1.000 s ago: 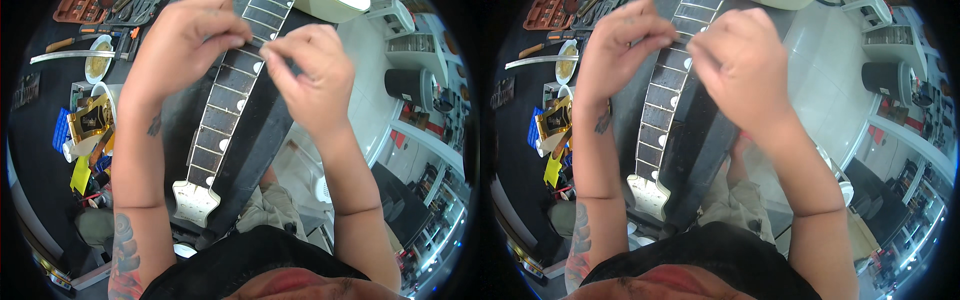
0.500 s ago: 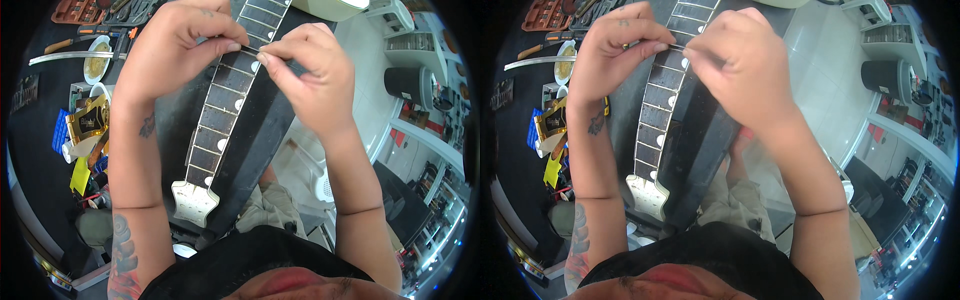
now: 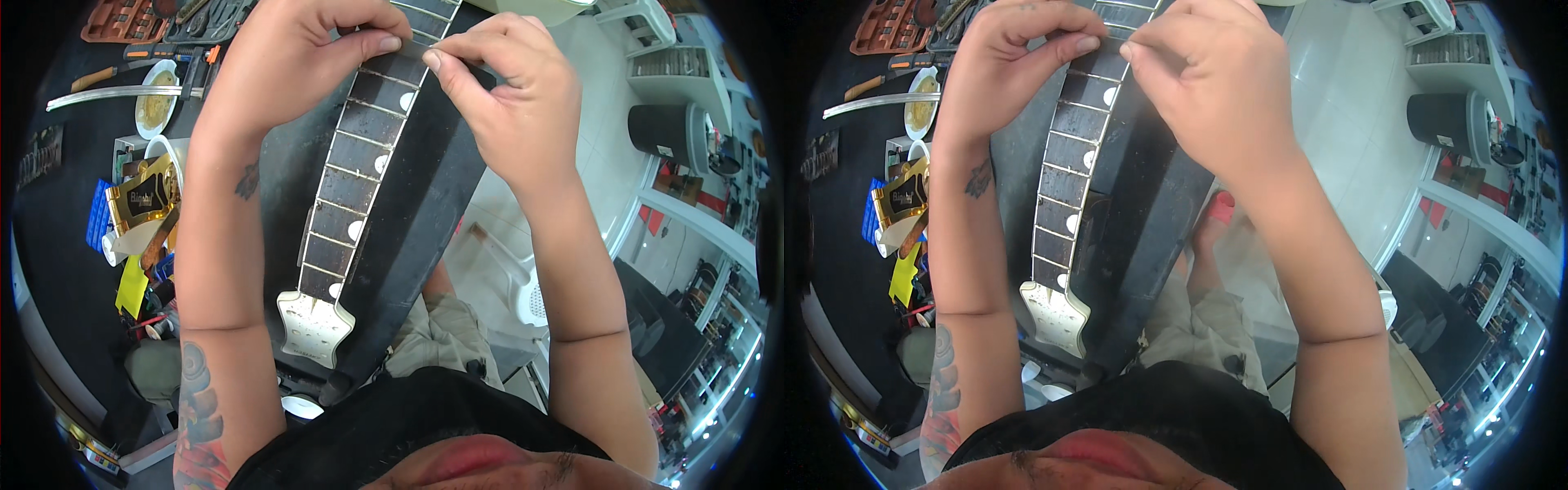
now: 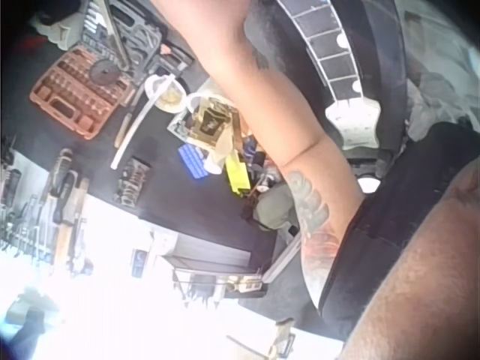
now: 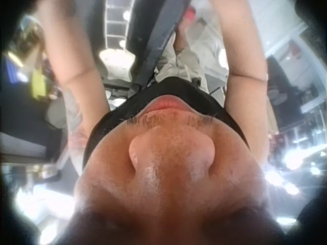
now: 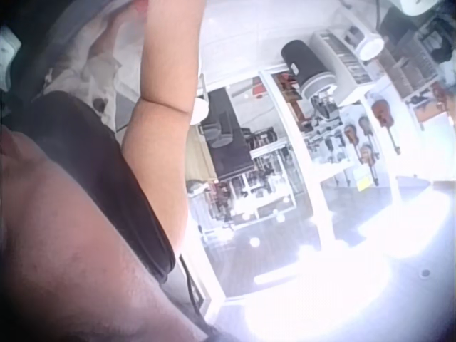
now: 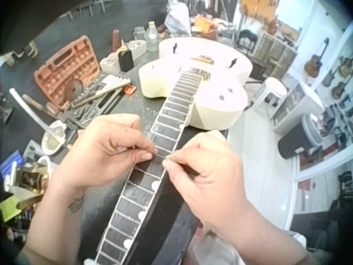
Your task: The person uses a small flat metal tool to scrape the metal frets on a guitar neck, moving the tool back and forth along the length of each fret while holding the neck on a repair bench.
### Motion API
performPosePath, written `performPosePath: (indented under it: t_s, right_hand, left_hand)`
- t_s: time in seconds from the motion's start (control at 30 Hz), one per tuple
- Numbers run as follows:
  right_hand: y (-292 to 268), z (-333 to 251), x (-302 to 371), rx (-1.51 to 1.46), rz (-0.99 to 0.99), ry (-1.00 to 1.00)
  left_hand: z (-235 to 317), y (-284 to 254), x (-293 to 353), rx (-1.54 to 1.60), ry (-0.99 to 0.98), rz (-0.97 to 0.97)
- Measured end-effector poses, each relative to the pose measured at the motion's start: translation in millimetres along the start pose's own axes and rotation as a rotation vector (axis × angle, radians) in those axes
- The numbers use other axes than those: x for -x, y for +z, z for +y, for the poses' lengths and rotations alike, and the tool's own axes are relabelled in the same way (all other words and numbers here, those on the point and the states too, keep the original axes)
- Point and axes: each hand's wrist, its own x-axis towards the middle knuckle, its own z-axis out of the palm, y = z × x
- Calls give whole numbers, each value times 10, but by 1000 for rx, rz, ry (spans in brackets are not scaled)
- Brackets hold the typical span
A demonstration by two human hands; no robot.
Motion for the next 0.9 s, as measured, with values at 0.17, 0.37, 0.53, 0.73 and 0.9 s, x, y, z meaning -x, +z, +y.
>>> performPosePath:
  t_s: [0.17, 0.37, 0.53, 0.73, 0.9]
  right_hand:
    - [-42, -59, 106, 23, -49, -164]
    - [-40, -19, 38, 80, 12, -57]
    - [-68, -41, 146, -22, -50, -118]
    - [-83, -79, 71, 30, -47, -105]
    - [-114, -20, 52, 5, -58, -22]
  left_hand:
    - [-148, -42, 171, -11, 82, -121]
    - [-201, 42, -28, -162, 74, -11]
    - [-153, -42, 66, 17, 85, -169]
    - [-222, -5, 30, -117, 117, -51]
    - [-48, -11, -75, -32, 12, -135]
